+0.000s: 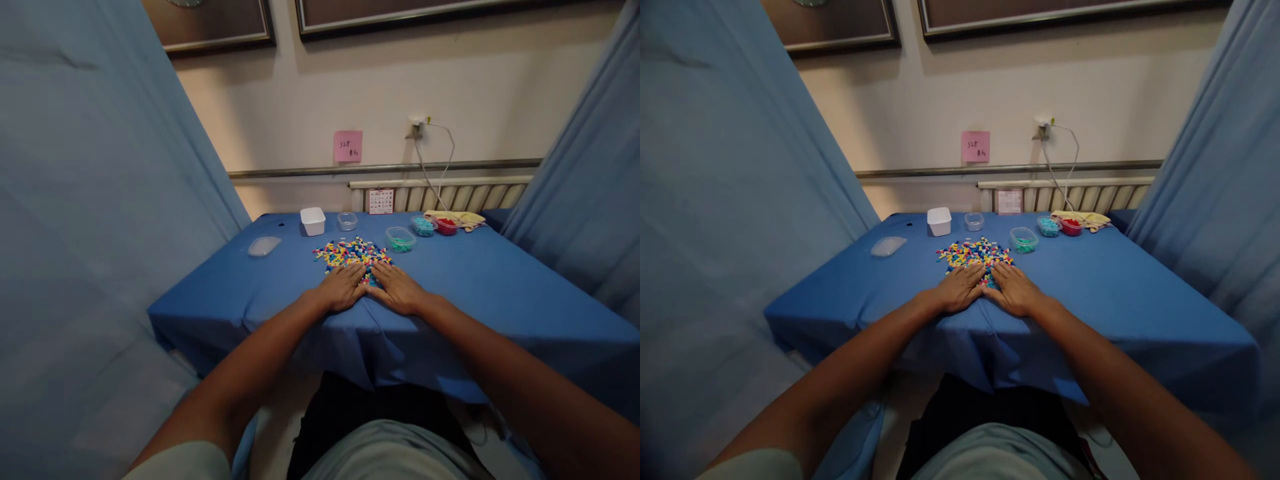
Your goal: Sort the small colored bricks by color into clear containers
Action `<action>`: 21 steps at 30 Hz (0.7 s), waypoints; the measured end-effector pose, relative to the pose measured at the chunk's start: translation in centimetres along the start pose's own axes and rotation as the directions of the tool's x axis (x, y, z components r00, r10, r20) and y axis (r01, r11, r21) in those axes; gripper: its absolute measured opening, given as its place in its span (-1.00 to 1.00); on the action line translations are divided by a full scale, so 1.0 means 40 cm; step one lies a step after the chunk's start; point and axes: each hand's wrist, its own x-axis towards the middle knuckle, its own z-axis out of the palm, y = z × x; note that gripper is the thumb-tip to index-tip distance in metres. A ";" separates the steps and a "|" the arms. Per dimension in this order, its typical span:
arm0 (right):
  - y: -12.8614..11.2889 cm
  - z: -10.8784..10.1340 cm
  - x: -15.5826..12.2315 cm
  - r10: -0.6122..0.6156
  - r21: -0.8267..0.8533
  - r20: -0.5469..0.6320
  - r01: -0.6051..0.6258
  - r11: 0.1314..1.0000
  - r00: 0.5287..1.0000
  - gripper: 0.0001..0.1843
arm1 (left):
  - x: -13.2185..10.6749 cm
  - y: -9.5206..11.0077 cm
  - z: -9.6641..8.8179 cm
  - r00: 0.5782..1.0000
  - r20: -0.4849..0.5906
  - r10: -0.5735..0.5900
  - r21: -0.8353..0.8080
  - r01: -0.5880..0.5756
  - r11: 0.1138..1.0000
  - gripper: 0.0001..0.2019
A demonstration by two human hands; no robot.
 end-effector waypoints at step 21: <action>-0.025 -0.027 -0.025 -0.032 0.032 0.001 0.032 0.999 0.999 -0.14 | 0.078 -0.331 -0.025 0.836 -0.184 -0.517 -0.237 0.473 0.849 -0.26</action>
